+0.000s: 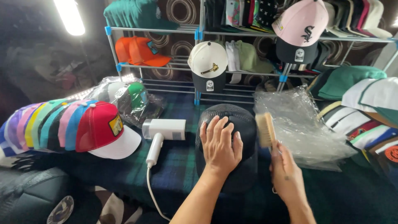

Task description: Brushing and steaming a baseball cap to clean and shape it for display or shipping.

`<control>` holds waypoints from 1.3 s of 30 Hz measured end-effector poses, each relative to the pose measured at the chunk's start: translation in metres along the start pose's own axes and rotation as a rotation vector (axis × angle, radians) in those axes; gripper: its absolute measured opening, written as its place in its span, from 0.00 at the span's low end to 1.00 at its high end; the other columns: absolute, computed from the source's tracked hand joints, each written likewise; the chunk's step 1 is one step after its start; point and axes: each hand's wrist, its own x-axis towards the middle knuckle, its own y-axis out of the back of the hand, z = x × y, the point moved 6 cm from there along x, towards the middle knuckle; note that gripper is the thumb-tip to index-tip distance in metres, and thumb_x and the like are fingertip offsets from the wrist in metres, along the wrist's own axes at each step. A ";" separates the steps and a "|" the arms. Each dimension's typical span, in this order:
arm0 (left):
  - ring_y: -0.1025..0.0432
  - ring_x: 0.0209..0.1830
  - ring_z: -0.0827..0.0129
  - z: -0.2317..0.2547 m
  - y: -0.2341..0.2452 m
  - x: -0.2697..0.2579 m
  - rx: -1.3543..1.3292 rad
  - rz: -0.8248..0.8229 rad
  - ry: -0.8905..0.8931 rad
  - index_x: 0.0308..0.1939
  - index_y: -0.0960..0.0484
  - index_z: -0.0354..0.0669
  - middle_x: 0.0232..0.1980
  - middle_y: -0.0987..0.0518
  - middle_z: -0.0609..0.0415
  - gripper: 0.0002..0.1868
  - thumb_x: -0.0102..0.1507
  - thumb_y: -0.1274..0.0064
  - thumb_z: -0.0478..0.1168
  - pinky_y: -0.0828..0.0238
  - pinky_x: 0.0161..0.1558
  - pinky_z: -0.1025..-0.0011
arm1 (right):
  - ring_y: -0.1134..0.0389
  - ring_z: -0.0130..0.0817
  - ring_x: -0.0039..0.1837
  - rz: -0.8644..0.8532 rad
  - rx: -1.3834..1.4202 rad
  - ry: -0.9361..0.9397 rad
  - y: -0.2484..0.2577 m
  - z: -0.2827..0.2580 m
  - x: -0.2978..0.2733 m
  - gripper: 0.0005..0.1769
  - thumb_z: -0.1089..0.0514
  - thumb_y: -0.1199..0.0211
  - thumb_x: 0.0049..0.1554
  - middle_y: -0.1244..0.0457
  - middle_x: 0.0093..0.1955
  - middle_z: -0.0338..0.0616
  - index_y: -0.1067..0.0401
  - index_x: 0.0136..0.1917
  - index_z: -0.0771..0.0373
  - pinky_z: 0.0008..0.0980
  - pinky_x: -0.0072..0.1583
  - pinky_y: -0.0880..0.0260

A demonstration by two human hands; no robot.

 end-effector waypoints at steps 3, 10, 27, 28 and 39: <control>0.28 0.64 0.48 -0.003 -0.002 0.000 -0.019 0.007 0.029 0.46 0.20 0.41 0.56 0.18 0.46 0.12 0.67 0.52 0.44 0.46 0.70 0.46 | 0.34 0.39 0.72 -0.041 -0.218 0.466 0.000 -0.051 0.002 0.28 0.45 0.53 0.63 0.35 0.72 0.39 0.33 0.74 0.49 0.37 0.65 0.36; 0.28 0.64 0.49 0.000 0.004 0.003 -0.022 -0.009 0.001 0.47 0.20 0.41 0.57 0.20 0.46 0.12 0.67 0.53 0.44 0.46 0.70 0.47 | 0.51 0.36 0.25 -0.377 -0.426 0.205 -0.041 0.008 0.158 0.24 0.42 0.53 0.63 0.48 0.23 0.43 0.36 0.32 0.57 0.40 0.33 0.53; 0.25 0.36 0.65 -0.043 0.006 0.103 -0.507 -0.751 0.859 0.69 0.29 0.52 0.41 0.18 0.52 0.26 0.67 0.57 0.49 0.30 0.41 0.65 | 0.37 0.45 0.62 0.268 -0.167 1.201 -0.054 -0.067 -0.014 0.22 0.47 0.38 0.59 0.40 0.62 0.46 0.24 0.66 0.52 0.49 0.64 0.43; 0.25 0.36 0.65 -0.050 0.008 0.107 -0.507 -0.746 0.860 0.69 0.29 0.52 0.41 0.18 0.52 0.26 0.67 0.57 0.49 0.30 0.41 0.65 | 0.37 0.45 0.62 0.265 -0.167 1.205 -0.060 -0.060 -0.007 0.22 0.47 0.38 0.59 0.40 0.62 0.46 0.24 0.66 0.52 0.49 0.64 0.43; 0.21 0.46 0.55 -0.160 -0.149 0.089 0.094 -1.467 0.253 0.74 0.31 0.65 0.68 0.24 0.52 0.25 0.72 0.61 0.41 0.22 0.37 0.62 | 0.39 0.50 0.73 0.453 -0.091 1.292 -0.077 -0.043 0.003 0.17 0.51 0.34 0.57 0.42 0.63 0.42 0.22 0.59 0.56 0.51 0.71 0.44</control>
